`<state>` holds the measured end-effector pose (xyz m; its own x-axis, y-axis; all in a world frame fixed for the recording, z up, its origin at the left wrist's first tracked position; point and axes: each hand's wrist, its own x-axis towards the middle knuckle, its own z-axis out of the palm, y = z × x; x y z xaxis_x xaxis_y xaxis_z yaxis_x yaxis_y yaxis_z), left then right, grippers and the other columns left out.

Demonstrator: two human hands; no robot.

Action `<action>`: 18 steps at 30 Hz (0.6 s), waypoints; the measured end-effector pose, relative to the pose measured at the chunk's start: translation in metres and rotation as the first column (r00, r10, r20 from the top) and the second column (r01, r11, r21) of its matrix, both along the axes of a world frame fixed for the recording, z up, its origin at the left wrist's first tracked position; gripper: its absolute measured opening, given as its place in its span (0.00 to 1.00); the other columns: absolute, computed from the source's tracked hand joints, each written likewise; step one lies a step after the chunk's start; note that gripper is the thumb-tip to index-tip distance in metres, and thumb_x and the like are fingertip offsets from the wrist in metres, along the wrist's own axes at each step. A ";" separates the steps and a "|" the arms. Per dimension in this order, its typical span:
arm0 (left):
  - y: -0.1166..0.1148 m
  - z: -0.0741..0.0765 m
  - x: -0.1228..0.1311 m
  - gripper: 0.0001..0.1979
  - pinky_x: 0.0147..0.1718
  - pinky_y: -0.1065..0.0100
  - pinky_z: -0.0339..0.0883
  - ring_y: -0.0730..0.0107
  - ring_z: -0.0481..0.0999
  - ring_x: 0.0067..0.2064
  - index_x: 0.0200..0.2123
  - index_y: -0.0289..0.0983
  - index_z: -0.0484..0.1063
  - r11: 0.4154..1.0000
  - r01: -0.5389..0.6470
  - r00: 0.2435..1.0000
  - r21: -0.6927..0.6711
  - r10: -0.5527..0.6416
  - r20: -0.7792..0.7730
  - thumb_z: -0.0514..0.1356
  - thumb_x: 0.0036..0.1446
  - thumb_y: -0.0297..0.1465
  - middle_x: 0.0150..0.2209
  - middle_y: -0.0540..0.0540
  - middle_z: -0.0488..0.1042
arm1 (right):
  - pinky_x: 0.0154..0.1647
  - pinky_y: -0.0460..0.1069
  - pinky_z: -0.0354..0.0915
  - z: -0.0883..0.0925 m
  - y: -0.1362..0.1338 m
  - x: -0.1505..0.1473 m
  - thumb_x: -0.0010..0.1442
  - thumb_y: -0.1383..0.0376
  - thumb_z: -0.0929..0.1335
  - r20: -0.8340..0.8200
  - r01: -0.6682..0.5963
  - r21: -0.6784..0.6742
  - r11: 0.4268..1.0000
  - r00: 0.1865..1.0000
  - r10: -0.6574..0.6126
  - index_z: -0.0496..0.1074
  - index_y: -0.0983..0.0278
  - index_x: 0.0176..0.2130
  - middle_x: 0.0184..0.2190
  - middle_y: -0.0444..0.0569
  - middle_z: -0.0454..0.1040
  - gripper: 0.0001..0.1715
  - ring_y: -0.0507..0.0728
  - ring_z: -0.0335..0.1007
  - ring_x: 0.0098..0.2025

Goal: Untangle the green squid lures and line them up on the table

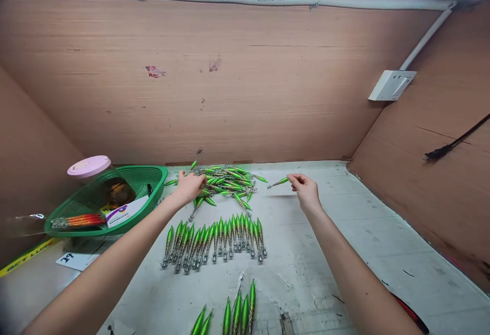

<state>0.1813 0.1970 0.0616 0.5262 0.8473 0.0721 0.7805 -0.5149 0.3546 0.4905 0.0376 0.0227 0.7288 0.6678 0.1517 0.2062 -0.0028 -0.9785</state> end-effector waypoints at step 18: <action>-0.118 0.017 0.032 0.24 0.47 0.64 0.65 0.71 0.74 0.39 0.44 0.35 0.72 0.393 0.694 0.567 -0.603 0.219 0.794 0.71 0.43 0.36 0.37 0.45 0.73 | 0.32 0.48 0.67 0.058 -0.055 -0.095 0.49 0.53 0.74 -0.331 -0.528 0.247 0.812 0.742 0.583 0.75 0.66 0.37 0.27 0.46 0.73 0.21 0.51 0.68 0.29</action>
